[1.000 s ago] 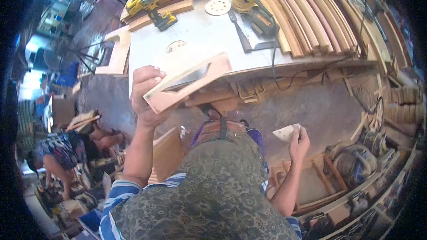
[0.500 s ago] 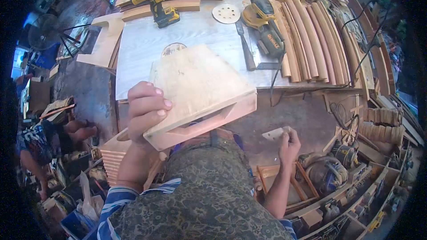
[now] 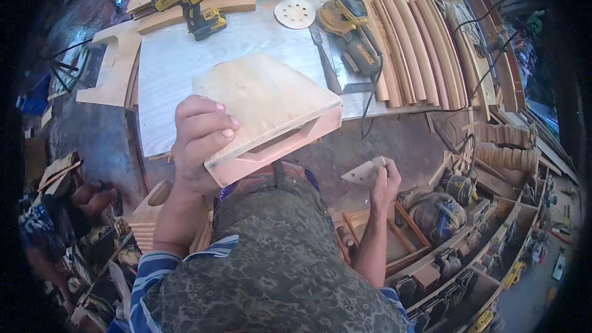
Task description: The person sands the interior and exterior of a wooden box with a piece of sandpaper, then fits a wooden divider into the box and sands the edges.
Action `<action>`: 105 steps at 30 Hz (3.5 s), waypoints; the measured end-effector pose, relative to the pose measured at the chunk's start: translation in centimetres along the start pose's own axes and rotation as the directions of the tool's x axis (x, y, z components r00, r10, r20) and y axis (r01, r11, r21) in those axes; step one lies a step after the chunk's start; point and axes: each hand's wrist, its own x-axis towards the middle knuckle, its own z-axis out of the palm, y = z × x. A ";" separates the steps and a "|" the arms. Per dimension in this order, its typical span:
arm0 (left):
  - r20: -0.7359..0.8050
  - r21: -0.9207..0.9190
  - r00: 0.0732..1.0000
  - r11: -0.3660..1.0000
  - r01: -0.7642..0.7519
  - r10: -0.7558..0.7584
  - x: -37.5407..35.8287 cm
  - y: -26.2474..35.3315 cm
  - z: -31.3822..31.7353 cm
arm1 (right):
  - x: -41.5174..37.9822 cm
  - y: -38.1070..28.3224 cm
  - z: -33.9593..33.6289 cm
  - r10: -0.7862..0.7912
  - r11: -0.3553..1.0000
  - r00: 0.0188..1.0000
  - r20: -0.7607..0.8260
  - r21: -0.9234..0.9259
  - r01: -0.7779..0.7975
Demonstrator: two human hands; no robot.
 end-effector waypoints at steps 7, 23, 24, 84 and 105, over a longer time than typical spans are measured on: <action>0.081 -0.024 0.997 1.000 -0.015 0.017 0.1 -0.6 -0.7 | -0.8 -0.4 1.5 0.114 0.963 0.990 -0.086 0.253 -0.089; 0.371 0.054 0.929 0.998 -0.035 0.013 1.9 1.2 1.8 | -0.9 -4.2 3.6 0.183 0.840 0.971 0.152 0.489 -0.235; 0.437 0.089 0.899 0.996 -0.025 -0.017 1.9 1.0 2.3 | -0.4 -4.1 3.7 0.160 0.851 0.965 0.210 0.465 -0.242; 0.898 0.233 0.428 0.937 -0.260 -0.104 1.8 -5.6 13.4 | 5.6 -3.1 12.0 -0.269 0.845 0.709 0.651 -0.195 0.499; 0.875 0.217 0.477 0.948 -0.235 -0.082 1.5 -6.1 13.2 | 5.4 -1.8 12.4 -0.312 0.733 0.748 0.586 -0.352 0.582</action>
